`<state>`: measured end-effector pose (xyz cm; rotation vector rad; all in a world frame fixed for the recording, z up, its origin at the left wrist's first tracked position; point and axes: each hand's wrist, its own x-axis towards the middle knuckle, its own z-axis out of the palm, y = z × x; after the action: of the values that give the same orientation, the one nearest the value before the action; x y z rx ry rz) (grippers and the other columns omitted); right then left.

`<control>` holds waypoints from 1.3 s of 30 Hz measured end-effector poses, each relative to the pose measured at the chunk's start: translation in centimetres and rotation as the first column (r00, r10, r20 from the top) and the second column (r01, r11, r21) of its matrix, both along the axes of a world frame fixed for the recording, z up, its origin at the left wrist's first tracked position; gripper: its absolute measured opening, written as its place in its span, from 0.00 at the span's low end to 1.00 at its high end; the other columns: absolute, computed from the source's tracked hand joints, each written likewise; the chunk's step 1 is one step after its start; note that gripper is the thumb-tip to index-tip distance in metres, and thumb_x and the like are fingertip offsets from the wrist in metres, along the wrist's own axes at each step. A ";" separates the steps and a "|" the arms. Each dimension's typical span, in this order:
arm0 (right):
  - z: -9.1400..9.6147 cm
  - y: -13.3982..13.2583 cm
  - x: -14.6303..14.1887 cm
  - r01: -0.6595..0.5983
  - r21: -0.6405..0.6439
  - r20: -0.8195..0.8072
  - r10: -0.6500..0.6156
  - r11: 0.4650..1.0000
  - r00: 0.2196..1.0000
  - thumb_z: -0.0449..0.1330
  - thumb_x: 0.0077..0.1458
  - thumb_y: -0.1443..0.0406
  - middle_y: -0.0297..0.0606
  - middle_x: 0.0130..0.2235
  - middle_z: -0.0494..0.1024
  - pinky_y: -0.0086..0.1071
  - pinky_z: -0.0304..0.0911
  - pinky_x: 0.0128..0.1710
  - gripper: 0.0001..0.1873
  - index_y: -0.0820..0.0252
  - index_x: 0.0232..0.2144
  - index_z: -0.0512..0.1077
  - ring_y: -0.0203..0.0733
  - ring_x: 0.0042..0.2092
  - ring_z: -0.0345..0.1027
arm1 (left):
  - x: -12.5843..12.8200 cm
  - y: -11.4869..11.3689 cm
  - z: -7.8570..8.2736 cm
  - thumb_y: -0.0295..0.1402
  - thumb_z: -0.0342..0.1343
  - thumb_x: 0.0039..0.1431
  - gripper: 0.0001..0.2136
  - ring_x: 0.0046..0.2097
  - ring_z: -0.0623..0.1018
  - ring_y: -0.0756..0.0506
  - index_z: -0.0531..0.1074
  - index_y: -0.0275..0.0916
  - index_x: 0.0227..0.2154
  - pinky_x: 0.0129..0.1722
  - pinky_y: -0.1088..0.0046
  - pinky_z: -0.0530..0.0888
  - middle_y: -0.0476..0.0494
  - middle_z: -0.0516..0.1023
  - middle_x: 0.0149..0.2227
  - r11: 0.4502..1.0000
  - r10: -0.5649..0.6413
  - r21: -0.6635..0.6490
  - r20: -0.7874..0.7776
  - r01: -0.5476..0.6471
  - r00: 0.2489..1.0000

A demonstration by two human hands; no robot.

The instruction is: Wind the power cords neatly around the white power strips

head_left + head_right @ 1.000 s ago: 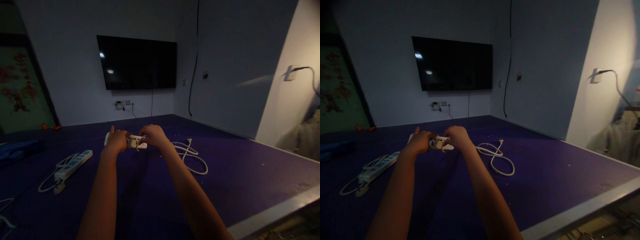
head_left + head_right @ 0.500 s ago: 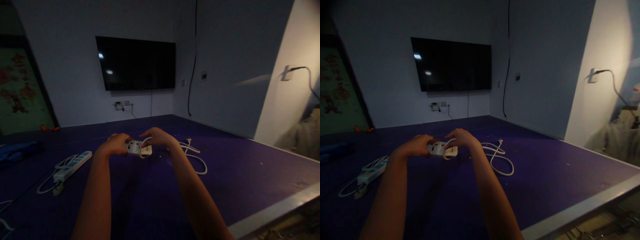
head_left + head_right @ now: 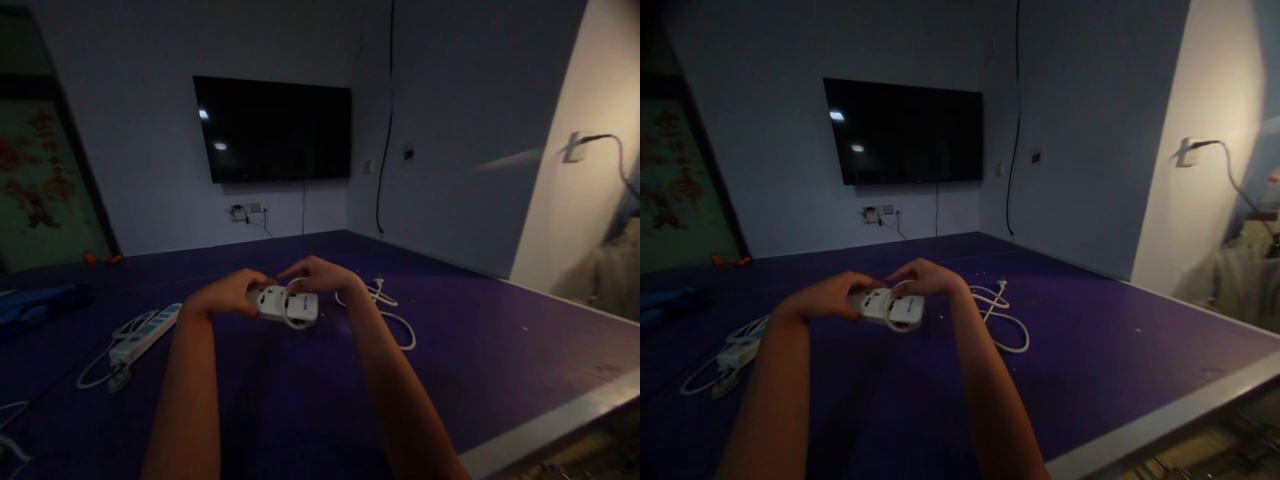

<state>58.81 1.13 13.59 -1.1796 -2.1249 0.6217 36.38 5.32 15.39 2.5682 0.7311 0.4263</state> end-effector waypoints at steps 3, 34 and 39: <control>-0.1 0.0 0.0 -0.007 -0.011 -0.132 0.006 1.000 0.991 0.65 0.48 0.66 0.37 0.33 0.81 0.26 0.65 0.31 0.14 0.62 0.40 0.78 0.33 0.31 0.71 | -0.4 -0.1 0.0 0.25 0.58 0.34 0.27 0.45 0.78 0.41 0.75 0.42 0.45 0.42 0.67 0.72 0.45 0.80 0.44 0.994 -0.036 -0.101 0.070 0.043 0.997; -0.8 2.8 -1.7 0.649 0.420 -0.284 -0.587 0.635 0.758 0.51 0.61 0.59 0.40 0.36 0.80 0.29 0.58 0.34 0.17 0.60 0.41 0.77 0.42 0.37 0.71 | 0.8 -1.4 1.1 0.26 0.68 0.26 0.25 0.38 0.79 0.43 0.78 0.35 0.37 0.35 0.72 0.74 0.41 0.82 0.38 0.881 0.302 -0.454 0.755 0.133 0.582; -1.2 2.7 -1.0 0.712 0.404 -0.279 -0.664 0.574 0.694 0.50 0.62 0.59 0.41 0.39 0.80 0.28 0.58 0.35 0.18 0.60 0.40 0.77 0.43 0.40 0.71 | 2.7 -1.5 0.8 0.29 0.68 0.28 0.26 0.39 0.79 0.43 0.78 0.36 0.40 0.36 0.69 0.75 0.40 0.81 0.42 0.910 0.259 -0.400 0.756 0.111 0.601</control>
<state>57.79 3.82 12.34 -1.4868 -1.4007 -0.2192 39.11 3.79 16.21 1.6539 0.4961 1.2144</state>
